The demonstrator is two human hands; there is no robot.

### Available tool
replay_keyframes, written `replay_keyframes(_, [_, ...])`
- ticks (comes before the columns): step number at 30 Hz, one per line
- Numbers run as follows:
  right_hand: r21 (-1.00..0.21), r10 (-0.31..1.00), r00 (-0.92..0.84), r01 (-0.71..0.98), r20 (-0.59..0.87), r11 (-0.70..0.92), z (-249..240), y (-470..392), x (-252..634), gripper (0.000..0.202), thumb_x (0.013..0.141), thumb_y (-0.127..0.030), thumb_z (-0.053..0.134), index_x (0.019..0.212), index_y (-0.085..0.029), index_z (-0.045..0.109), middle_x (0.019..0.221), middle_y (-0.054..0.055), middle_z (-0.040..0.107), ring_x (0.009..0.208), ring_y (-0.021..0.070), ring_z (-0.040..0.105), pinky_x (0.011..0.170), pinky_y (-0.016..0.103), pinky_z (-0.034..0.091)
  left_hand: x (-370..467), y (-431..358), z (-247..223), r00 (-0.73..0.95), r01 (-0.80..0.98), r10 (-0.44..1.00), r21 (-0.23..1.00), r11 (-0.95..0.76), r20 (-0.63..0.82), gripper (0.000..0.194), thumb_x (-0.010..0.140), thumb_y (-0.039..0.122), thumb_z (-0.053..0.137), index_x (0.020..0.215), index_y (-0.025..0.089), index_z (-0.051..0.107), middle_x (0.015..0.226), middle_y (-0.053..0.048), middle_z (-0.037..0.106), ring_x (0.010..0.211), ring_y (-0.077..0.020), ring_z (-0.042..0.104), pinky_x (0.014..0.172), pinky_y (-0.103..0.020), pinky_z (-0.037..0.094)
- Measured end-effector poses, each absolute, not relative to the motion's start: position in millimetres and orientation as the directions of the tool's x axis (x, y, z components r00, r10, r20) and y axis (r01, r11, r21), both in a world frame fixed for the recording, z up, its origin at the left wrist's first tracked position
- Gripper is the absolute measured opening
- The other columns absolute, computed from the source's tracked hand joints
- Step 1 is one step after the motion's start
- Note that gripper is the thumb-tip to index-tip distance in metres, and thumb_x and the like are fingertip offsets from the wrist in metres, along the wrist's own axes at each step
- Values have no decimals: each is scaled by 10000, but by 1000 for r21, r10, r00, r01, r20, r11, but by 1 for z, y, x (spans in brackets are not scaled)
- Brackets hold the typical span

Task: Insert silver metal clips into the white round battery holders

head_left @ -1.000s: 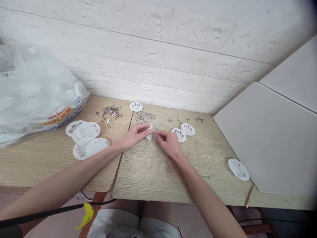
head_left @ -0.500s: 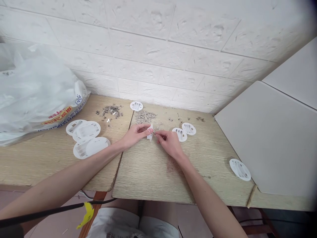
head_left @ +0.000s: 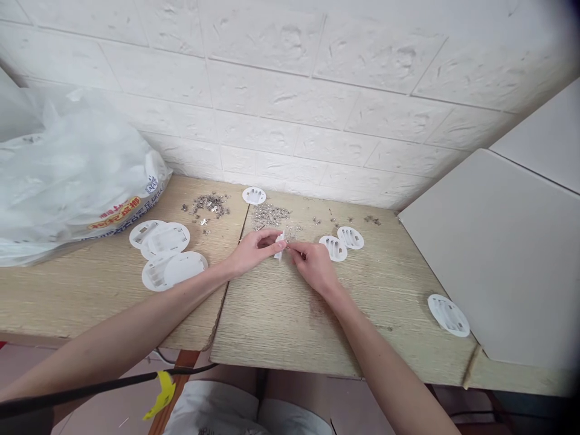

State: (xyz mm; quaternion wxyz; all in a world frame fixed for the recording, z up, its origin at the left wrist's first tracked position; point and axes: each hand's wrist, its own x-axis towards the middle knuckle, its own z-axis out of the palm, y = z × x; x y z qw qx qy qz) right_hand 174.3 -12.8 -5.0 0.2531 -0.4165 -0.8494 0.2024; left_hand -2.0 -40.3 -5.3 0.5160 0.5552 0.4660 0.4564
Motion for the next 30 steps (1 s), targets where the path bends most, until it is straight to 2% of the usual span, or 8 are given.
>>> replay_keyframes(6, [-664,858,-475,579,195,472,1,-12,177,274,832,-212,484,952,-191,729,693,12,688,569,124,535,591,231,379,-3,-37,-5,137,-220,990,974,54,-24,395,738,475,644,929,131,682,918,-80,677,890,-204,608,851,-393,486])
replay_keyframes(11, [-688,879,-451,590,152,422,1,-11,178,266,814,-223,509,958,-179,729,662,11,677,549,119,516,580,237,376,-4,-35,-5,120,-334,992,939,82,-44,371,757,450,639,894,108,681,926,-103,681,905,-209,610,851,-401,497])
replay_keyframes(21, [-700,871,-464,568,160,432,2,-11,179,247,809,-224,511,911,-191,733,666,3,678,551,113,511,585,239,379,-5,-35,-8,133,-306,990,948,88,-49,366,768,450,623,912,118,679,947,-100,687,924,-216,611,859,-394,490])
replay_keyframes(30, [-659,865,-478,604,150,448,2,-12,177,233,810,-194,485,816,-182,718,646,4,665,527,108,491,568,230,354,-5,-35,-9,145,-212,989,976,58,-27,351,737,463,647,878,143,682,904,-67,668,878,-185,598,871,-383,475])
